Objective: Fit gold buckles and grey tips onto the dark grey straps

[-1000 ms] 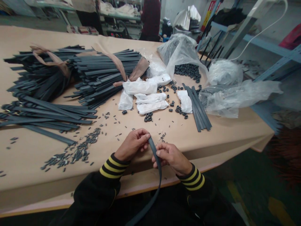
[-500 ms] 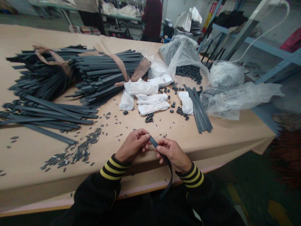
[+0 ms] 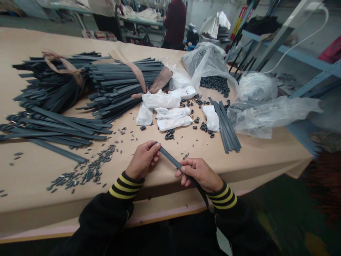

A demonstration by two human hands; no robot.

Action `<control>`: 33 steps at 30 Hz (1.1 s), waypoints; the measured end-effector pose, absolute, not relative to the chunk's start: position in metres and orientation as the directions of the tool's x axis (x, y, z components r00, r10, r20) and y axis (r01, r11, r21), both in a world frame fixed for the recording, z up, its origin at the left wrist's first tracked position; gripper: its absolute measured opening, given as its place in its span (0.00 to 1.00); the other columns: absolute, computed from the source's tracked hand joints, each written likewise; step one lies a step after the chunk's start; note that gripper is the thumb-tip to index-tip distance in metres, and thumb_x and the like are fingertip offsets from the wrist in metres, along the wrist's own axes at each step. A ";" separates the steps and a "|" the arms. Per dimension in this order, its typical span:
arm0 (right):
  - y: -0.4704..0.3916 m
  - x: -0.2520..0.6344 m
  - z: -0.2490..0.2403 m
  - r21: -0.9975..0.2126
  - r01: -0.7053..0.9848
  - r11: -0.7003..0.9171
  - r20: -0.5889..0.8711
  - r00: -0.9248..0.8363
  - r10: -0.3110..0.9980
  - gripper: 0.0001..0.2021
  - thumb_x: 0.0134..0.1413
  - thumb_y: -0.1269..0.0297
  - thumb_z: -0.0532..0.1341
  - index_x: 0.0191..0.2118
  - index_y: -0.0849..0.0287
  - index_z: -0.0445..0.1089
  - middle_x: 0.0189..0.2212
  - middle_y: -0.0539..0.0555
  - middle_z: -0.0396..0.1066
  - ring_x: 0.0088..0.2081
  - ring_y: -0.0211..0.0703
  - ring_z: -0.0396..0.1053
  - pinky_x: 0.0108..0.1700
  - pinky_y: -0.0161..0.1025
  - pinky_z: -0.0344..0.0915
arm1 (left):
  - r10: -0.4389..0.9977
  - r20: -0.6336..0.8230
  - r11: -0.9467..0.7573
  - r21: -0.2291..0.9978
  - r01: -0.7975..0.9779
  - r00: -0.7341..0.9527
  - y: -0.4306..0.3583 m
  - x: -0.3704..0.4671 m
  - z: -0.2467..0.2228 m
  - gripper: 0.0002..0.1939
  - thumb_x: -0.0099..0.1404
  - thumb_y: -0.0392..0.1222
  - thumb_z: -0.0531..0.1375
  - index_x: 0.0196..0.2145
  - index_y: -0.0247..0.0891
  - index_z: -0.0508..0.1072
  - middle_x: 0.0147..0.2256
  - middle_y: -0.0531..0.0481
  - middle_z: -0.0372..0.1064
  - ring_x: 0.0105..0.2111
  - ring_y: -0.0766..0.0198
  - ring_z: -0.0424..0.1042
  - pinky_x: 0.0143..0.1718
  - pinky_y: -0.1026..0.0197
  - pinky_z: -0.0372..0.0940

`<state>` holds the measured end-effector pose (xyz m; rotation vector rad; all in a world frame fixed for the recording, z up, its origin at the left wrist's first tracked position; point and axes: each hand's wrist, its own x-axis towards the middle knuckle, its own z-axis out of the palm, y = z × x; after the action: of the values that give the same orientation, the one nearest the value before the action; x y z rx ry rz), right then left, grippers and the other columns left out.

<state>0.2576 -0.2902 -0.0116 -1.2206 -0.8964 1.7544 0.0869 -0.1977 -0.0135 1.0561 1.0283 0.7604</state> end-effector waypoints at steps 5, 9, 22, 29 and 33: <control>-0.291 0.265 -0.011 -0.894 -0.127 -0.429 -0.397 -0.218 0.892 0.16 0.49 0.59 0.58 0.40 0.66 0.64 0.30 0.56 0.71 0.21 0.32 0.68 0.22 0.29 0.65 | 0.889 -0.297 0.329 0.944 -0.035 0.349 -0.194 0.085 -0.012 0.10 0.55 0.45 0.59 0.29 0.35 0.65 0.17 0.60 0.57 0.12 0.77 0.53 0.09 0.75 0.47; -0.288 0.256 -0.008 -0.956 0.219 -0.196 -0.220 -0.089 0.971 0.18 0.48 0.65 0.59 0.47 0.62 0.62 0.31 0.54 0.71 0.27 0.37 0.69 0.32 0.36 0.66 | 0.888 -0.282 0.294 0.955 0.021 0.363 -0.199 0.088 -0.011 0.10 0.55 0.44 0.58 0.33 0.36 0.66 0.16 0.60 0.57 0.12 0.76 0.54 0.10 0.75 0.48; -0.278 0.243 -0.017 -0.932 -0.087 -0.352 -0.318 -0.271 0.909 0.13 0.54 0.57 0.53 0.33 0.64 0.64 0.27 0.55 0.71 0.24 0.34 0.70 0.26 0.30 0.64 | 0.821 -0.328 0.311 0.943 0.115 0.468 -0.201 0.085 -0.016 0.16 0.59 0.50 0.54 0.20 0.36 0.61 0.12 0.59 0.59 0.09 0.76 0.54 0.09 0.74 0.48; -0.275 0.239 -0.013 -0.912 -0.167 -0.373 -0.337 -0.212 0.917 0.13 0.50 0.59 0.57 0.38 0.64 0.65 0.26 0.53 0.70 0.23 0.32 0.69 0.25 0.29 0.64 | 0.820 -0.313 0.275 0.950 0.149 0.480 -0.201 0.089 -0.017 0.16 0.59 0.49 0.53 0.20 0.35 0.61 0.12 0.59 0.59 0.09 0.76 0.54 0.09 0.73 0.48; -0.273 0.236 -0.014 -0.893 -0.213 -0.397 -0.359 -0.196 0.912 0.13 0.49 0.59 0.59 0.37 0.64 0.65 0.26 0.53 0.71 0.23 0.32 0.69 0.25 0.29 0.64 | 0.821 -0.321 0.272 0.947 0.171 0.473 -0.202 0.090 -0.017 0.16 0.59 0.49 0.53 0.20 0.36 0.61 0.12 0.59 0.58 0.09 0.76 0.53 0.09 0.73 0.48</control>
<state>0.2364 -0.2732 -0.0142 -1.2124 -0.9128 1.7181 0.0898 -0.2024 -0.0174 1.2470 1.0195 0.5585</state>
